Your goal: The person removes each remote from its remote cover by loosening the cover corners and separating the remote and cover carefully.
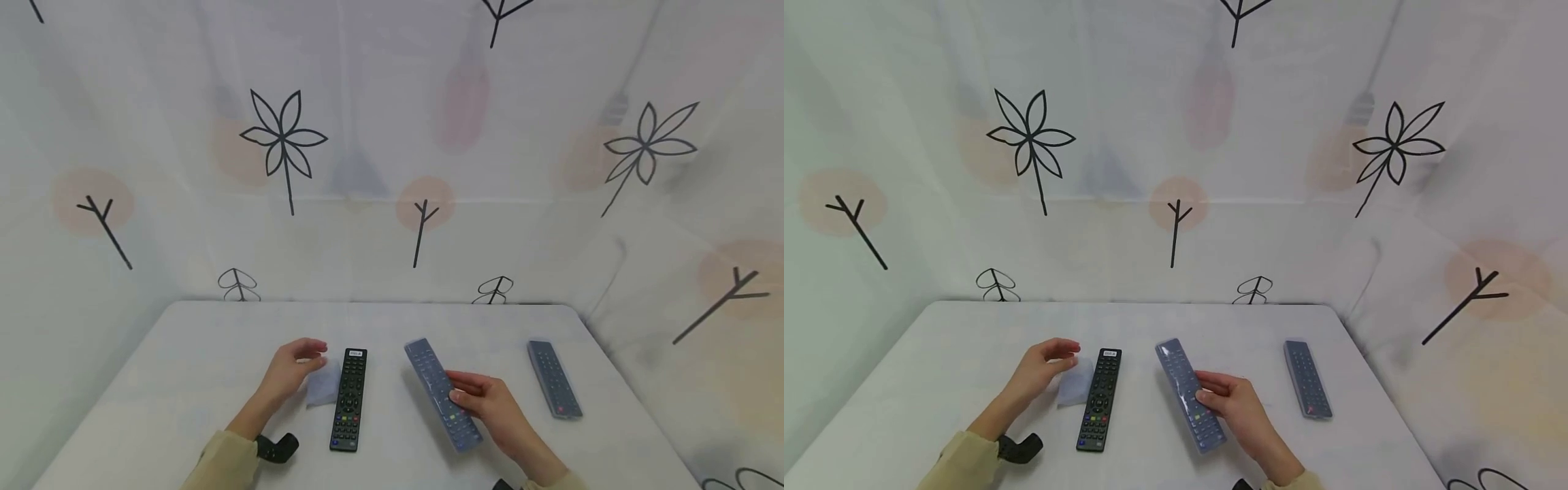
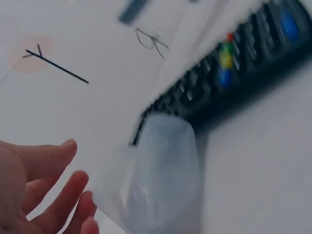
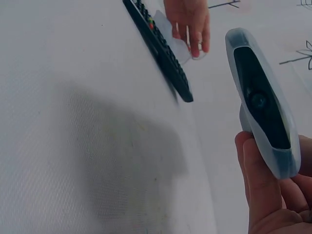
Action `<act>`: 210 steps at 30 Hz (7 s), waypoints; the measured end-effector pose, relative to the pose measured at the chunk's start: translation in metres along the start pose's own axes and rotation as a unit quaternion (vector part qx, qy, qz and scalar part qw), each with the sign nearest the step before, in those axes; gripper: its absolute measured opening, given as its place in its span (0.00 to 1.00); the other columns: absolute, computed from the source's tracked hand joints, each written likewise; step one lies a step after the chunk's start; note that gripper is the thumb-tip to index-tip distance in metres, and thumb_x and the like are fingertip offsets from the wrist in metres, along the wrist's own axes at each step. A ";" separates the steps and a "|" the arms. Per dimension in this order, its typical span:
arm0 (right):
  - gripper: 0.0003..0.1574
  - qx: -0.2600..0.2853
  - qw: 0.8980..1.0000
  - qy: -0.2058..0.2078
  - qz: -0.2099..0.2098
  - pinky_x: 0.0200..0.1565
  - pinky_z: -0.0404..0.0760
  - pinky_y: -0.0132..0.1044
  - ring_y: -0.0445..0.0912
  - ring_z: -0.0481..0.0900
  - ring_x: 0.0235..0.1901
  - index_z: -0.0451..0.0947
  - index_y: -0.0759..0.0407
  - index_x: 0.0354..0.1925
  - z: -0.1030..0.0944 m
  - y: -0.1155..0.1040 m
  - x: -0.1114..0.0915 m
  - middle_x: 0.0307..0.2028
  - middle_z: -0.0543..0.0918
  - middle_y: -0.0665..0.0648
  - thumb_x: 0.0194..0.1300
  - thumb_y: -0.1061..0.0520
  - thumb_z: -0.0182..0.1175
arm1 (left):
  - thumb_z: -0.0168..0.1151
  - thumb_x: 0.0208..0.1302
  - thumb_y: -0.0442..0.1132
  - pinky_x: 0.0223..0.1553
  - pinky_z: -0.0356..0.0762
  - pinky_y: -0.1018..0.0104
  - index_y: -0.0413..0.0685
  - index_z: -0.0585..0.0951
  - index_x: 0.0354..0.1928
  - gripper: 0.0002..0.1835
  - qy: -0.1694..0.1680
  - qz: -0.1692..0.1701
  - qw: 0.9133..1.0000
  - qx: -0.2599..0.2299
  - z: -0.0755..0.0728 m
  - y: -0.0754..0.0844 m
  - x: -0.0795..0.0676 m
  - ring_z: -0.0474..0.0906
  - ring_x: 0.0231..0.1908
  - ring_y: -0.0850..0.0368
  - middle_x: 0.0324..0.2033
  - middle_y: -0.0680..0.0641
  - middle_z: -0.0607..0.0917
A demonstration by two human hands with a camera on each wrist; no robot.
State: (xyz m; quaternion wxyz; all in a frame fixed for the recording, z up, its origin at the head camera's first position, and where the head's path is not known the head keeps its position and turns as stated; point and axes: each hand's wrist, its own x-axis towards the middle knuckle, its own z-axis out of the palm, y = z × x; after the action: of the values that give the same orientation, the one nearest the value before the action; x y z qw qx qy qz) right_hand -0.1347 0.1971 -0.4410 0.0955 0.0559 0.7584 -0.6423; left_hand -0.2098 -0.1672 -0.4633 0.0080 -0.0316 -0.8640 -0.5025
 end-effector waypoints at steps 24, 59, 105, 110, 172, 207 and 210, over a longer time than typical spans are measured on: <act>0.32 0.039 0.992 -0.115 -0.016 0.50 0.81 0.44 0.53 0.82 0.53 0.74 0.67 0.64 0.030 -0.023 -0.003 0.60 0.78 0.66 0.64 0.58 0.68 | 0.69 0.65 0.40 0.59 0.73 0.53 0.41 0.72 0.66 0.30 -0.184 0.009 0.953 -0.242 0.027 0.046 -0.015 0.80 0.55 0.49 0.56 0.42 0.81; 0.26 0.137 0.955 -0.264 -0.013 0.53 0.79 0.46 0.53 0.83 0.51 0.72 0.67 0.65 0.049 -0.015 -0.001 0.54 0.82 0.64 0.73 0.58 0.57 | 0.70 0.57 0.26 0.46 0.81 0.62 0.40 0.81 0.49 0.17 -0.184 0.080 0.910 -0.364 0.040 0.057 -0.021 0.83 0.43 0.55 0.43 0.48 0.86; 0.24 -0.024 0.919 -0.027 -0.393 0.49 0.81 0.38 0.48 0.80 0.51 0.79 0.62 0.58 0.067 -0.046 -0.009 0.53 0.82 0.58 0.63 0.67 0.67 | 0.81 0.48 0.37 0.30 0.80 0.69 0.50 0.87 0.39 0.15 0.001 0.154 0.975 -0.160 0.046 0.094 -0.047 0.79 0.29 0.59 0.28 0.53 0.84; 0.24 -0.035 0.913 -0.015 -0.406 0.49 0.82 0.39 0.47 0.80 0.52 0.80 0.60 0.57 0.068 -0.044 -0.008 0.53 0.82 0.59 0.62 0.68 0.67 | 0.81 0.49 0.40 0.26 0.79 0.67 0.51 0.87 0.37 0.14 0.010 0.220 0.964 -0.149 0.049 0.095 -0.049 0.79 0.27 0.60 0.27 0.54 0.84; 0.16 -0.153 0.759 0.180 -0.607 0.33 0.81 0.25 0.47 0.82 0.35 0.84 0.65 0.43 0.072 -0.029 0.012 0.43 0.80 0.61 0.76 0.54 0.55 | 0.73 0.50 0.22 0.19 0.75 0.64 0.42 0.85 0.38 0.15 0.084 0.446 0.884 -0.114 0.075 0.107 -0.047 0.78 0.28 0.54 0.34 0.47 0.84; 0.05 0.020 0.956 0.108 -0.273 0.40 0.85 0.37 0.46 0.86 0.35 0.85 0.65 0.39 0.066 -0.050 0.000 0.37 0.87 0.58 0.67 0.67 0.63 | 0.73 0.52 0.22 0.21 0.77 0.67 0.39 0.86 0.41 0.14 0.064 0.438 0.888 -0.124 0.065 0.119 -0.055 0.80 0.31 0.55 0.35 0.45 0.84; 0.06 0.022 0.966 0.093 -0.240 0.42 0.84 0.37 0.47 0.86 0.36 0.85 0.65 0.41 0.063 -0.052 0.002 0.38 0.86 0.59 0.69 0.64 0.62 | 0.73 0.51 0.21 0.21 0.77 0.65 0.38 0.86 0.41 0.14 0.061 0.433 0.890 -0.127 0.063 0.121 -0.055 0.80 0.31 0.54 0.35 0.45 0.84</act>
State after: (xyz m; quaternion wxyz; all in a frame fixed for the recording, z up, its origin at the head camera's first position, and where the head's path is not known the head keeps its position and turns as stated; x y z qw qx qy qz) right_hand -0.1425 0.1263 -0.4012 -0.1333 -0.0663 0.7412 -0.6546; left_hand -0.1459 -0.0553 -0.3922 0.2733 -0.3732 -0.6912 -0.5552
